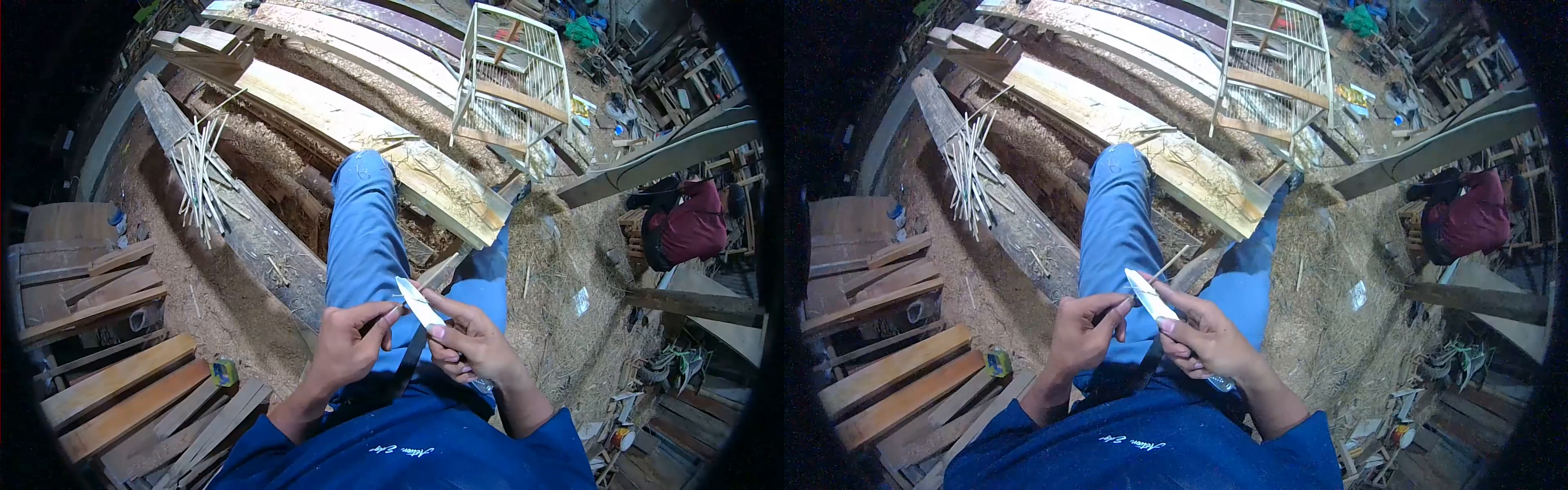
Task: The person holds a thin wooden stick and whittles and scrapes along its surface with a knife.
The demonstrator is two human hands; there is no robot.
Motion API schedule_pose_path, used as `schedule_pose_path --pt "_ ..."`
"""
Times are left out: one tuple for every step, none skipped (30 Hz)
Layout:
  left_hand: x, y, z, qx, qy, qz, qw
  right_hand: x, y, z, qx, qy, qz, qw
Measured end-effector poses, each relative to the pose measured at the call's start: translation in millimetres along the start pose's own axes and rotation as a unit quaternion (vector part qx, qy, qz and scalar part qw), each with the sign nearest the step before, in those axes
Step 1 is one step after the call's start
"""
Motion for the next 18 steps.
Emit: schedule_pose_path --pt "1.6 0.0 -0.6 -0.001 0.001 0.001 1.0 0.5 0.1 -0.3 0.0 0.0 0.0 1.0" --pt "1.8 -0.1 -1.1 -0.001 0.002 0.001 1.0 0.9 2.2 -1.7 -0.015 -0.004 -0.006 1.0" --pt "1.4 -0.1 -1.5 0.0 0.002 0.015 1.0 1.5 4.3 -3.1 -0.03 -0.007 -0.013 0.999" --pt "0.9 -0.1 -1.5 0.002 0.001 0.03 1.0 3.1 3.6 -3.9 -0.029 -0.006 -0.012 0.999" --pt "0.5 -0.3 -1.4 0.003 0.001 0.03 1.0 6.5 4.1 -5.2 -0.037 -0.001 -0.032 0.999" --pt "-0.1 -0.8 -1.4 0.002 0.0 0.028 1.0 9.6 5.8 -6.3 -0.045 0.003 -0.051 0.998" --pt "-0.2 -0.9 -2.2 0.002 0.0 0.026 1.0 11.7 8.5 -8.4 -0.045 0.003 -0.05 0.998" --pt "0.1 -0.7 -3.6 0.003 0.0 0.026 1.0 17.6 15.4 -12.0 -0.066 0.019 -0.039 0.997" --pt "-0.3 -0.5 -5.1 0.005 -0.006 0.031 0.999 22.9 20.5 -13.9 -0.086 0.036 -0.03 0.995" --pt "-0.8 -0.5 -5.5 0.006 -0.012 0.035 0.999 23.9 20.4 -13.4 -0.086 0.036 -0.032 0.995" --pt "-1.8 -0.7 -4.0 0.004 -0.012 0.034 0.999 26.2 21.5 -13.3 -0.093 0.044 -0.05 0.993" --pt "-1.1 -2.0 -3.9 0.008 0.005 0.029 1.0 24.6 21.7 -15.0 -0.103 0.051 -0.062 0.991" --pt "-0.5 -2.8 -3.5 0.012 0.021 0.023 0.999 25.2 24.1 -14.4 -0.102 0.053 -0.054 0.992" --pt "-2.2 -2.3 -1.6 0.012 0.018 0.022 1.0 26.1 25.3 -13.7 -0.102 0.055 -0.056 0.992" --pt "-4.0 -2.2 -1.0 0.014 0.014 0.033 0.999 26.8 25.7 -13.5 -0.102 0.062 -0.059 0.991" --pt "-5.3 -2.1 -1.8 0.015 0.011 0.045 0.999 25.8 26.1 -13.5 -0.102 0.069 -0.059 0.991" --pt "-6.2 -0.7 -2.1 0.014 0.011 0.045 0.999 22.4 29.2 -12.4 -0.101 0.069 -0.06 0.991" --pt "-6.4 0.7 -2.8 0.016 0.013 0.05 0.999 25.3 45.9 -18.7 -0.19 0.097 -0.113 0.97"
Point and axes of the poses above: each hand's wrist, its own z-axis towards the middle knuckle, its own y-axis out of the back of the hand, x = y × z, the point moved 8 cm from there along z, towards the middle knuckle, and after that the axes turned 7 degrees about x, right-handed, at the moved point
